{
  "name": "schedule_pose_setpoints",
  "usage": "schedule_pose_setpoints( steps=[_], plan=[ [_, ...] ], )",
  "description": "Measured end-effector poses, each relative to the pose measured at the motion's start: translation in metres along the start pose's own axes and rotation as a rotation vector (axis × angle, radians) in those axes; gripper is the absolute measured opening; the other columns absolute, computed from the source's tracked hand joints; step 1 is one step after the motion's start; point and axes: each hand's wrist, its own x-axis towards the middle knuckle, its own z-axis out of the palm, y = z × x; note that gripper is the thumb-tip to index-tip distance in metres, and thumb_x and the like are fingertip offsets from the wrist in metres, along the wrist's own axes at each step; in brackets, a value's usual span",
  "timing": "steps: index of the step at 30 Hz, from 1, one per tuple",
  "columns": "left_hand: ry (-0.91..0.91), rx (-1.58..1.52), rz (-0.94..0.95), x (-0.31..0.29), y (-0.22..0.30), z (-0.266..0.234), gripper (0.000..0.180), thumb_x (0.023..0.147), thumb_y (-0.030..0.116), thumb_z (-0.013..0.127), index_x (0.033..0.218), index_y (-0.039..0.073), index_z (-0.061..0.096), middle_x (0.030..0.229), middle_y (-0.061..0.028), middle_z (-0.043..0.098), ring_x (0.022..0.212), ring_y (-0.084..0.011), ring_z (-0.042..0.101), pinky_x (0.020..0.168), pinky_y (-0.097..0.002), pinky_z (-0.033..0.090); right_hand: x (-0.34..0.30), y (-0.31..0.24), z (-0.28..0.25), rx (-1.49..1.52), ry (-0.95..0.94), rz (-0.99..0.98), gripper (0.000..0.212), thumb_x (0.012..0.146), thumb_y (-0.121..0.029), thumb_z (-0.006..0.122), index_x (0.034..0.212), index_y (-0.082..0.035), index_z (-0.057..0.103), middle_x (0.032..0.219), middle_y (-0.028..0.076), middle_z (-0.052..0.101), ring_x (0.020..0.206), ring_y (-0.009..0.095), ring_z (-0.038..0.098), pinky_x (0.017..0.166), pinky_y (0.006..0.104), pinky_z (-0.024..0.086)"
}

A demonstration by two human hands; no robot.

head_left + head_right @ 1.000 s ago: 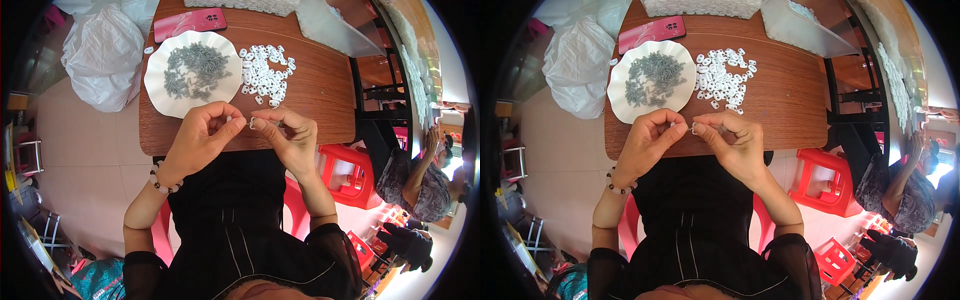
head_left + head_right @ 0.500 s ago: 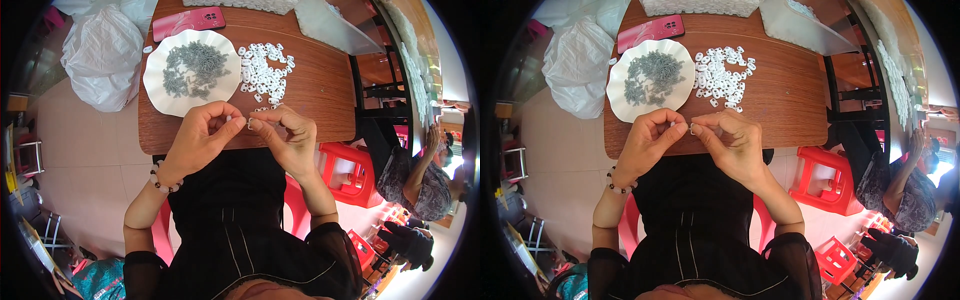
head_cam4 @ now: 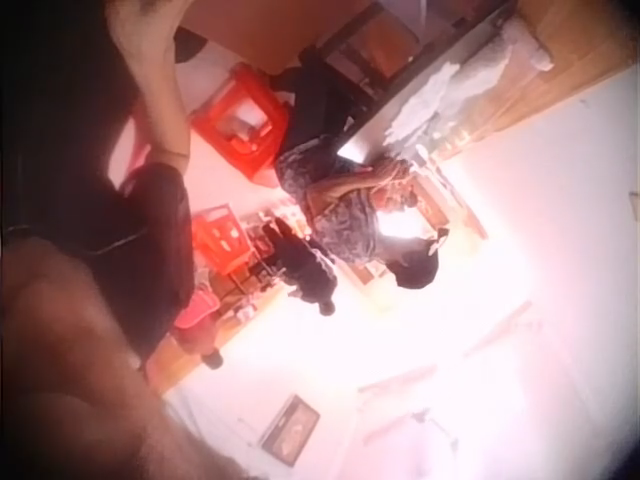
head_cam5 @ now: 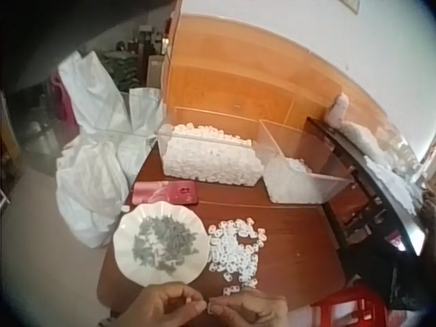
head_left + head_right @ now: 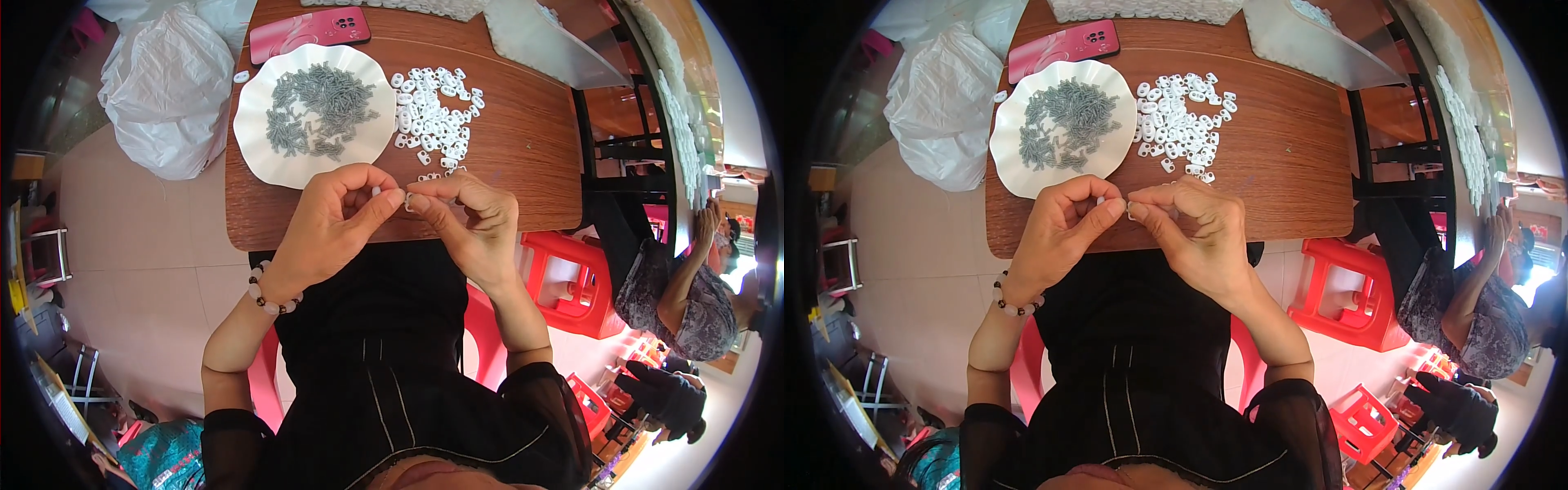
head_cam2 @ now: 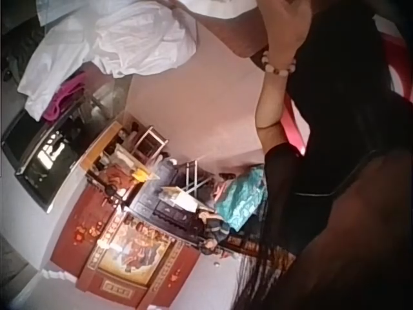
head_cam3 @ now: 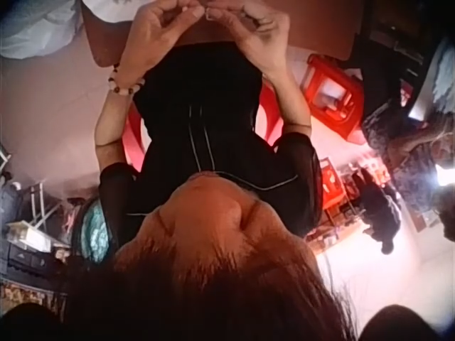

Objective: Manually inserting small metal rings into white plastic components as part of a manufacturing process.

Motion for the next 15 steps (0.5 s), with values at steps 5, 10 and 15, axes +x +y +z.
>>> schedule_pose_setpoints(
  steps=[5,10,15],
  plan=[
    [0.005,0.000,-0.001,-0.0008,-0.0029,0.0005,0.014,0.092,0.012,0.064,0.091,-0.001,0.062,0.073,0.0056,0.057,0.062,0.0020,0.046,0.053,-0.0145,0.035,-0.0031,0.0029,0.0034,0.082,0.012,0.021,0.012,0.083,0.003,0.069,0.095,0.002,0.071,0.082,0.007,0.067,0.074,0.010,0.061,0.067,0.0216,0.046],
    [0.026,-0.006,-0.021,-0.0010,-0.0001,0.0017,0.013,0.091,0.012,0.065,0.090,0.000,0.062,0.071,0.0065,0.055,0.061,0.0023,0.044,0.052,-0.0146,0.034,-0.0040,0.0048,0.0045,0.073,0.027,0.010,0.012,0.083,0.004,0.068,0.095,0.002,0.070,0.082,0.006,0.067,0.074,0.010,0.062,0.067,0.0212,0.047],
    [0.036,-0.019,-0.005,-0.0010,-0.0030,0.0029,0.012,0.091,0.012,0.065,0.090,0.000,0.062,0.072,0.0069,0.055,0.062,0.0023,0.044,0.052,-0.0146,0.034,-0.0037,0.0063,0.0067,0.100,0.033,0.009,0.012,0.083,0.004,0.068,0.096,0.002,0.070,0.082,0.006,0.067,0.075,0.010,0.062,0.068,0.0212,0.047]
  ],
)
